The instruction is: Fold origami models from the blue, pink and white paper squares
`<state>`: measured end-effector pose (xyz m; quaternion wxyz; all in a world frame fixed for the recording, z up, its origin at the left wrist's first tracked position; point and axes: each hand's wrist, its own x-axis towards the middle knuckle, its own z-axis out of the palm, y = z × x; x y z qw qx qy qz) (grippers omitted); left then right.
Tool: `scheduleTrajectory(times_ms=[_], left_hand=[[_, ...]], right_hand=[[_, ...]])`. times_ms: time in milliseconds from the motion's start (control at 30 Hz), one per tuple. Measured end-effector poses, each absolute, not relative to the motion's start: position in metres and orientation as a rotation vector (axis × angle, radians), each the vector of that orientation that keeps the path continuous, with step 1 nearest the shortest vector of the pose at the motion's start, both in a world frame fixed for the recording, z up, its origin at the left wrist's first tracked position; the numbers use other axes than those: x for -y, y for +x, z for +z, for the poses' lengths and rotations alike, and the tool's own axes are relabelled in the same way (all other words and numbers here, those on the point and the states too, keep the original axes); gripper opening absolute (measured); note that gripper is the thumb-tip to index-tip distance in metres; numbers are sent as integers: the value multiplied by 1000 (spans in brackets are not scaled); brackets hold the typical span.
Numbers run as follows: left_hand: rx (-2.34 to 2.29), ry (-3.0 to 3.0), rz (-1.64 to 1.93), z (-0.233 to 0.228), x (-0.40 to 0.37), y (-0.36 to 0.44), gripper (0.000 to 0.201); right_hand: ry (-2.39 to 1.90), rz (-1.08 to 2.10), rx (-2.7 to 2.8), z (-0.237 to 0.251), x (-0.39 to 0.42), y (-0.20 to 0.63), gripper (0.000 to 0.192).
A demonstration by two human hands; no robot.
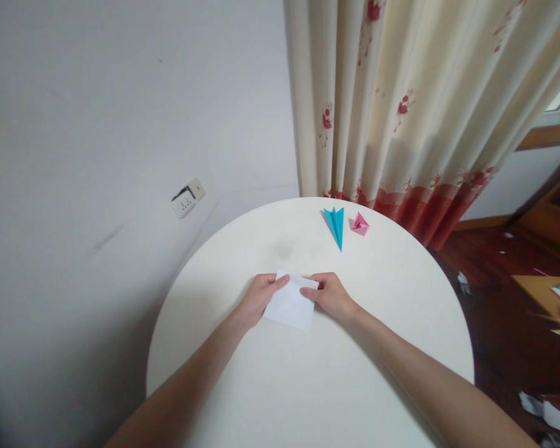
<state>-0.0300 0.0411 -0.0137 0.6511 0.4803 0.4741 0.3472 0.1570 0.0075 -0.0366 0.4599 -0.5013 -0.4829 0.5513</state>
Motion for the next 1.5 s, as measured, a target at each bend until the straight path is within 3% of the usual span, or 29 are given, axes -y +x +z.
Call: scheduleTrajectory(times_ms=[267, 467, 733, 933, 1067, 1333, 1500], left_hand=[[-1019, 976, 1073, -8, -50, -33, 41], [-972, 1121, 717, -9, -43, -34, 44], [-1032, 1129, 720, -13, -44, -34, 41], [-1024, 1110, 763, -18, -46, -33, 43], [-1042, 1092, 783, -20, -45, -32, 43], [-1009, 1067, 848, -18, -44, -30, 40], [-1028, 1082, 857, -19, -44, -29, 39]], right_hand=[[-1239, 1364, 1146, -33, -7, 160, 34], [-1225, 1348, 1092, -30, -8, 160, 36], [-1121, 1388, 1041, -38, -11, 158, 35], [-1195, 990, 1071, -34, -14, 164, 44], [-1249, 794, 1139, -30, -15, 172, 34], [-1283, 826, 1160, -28, -15, 172, 50], [-1271, 893, 1153, -28, -12, 166, 41]])
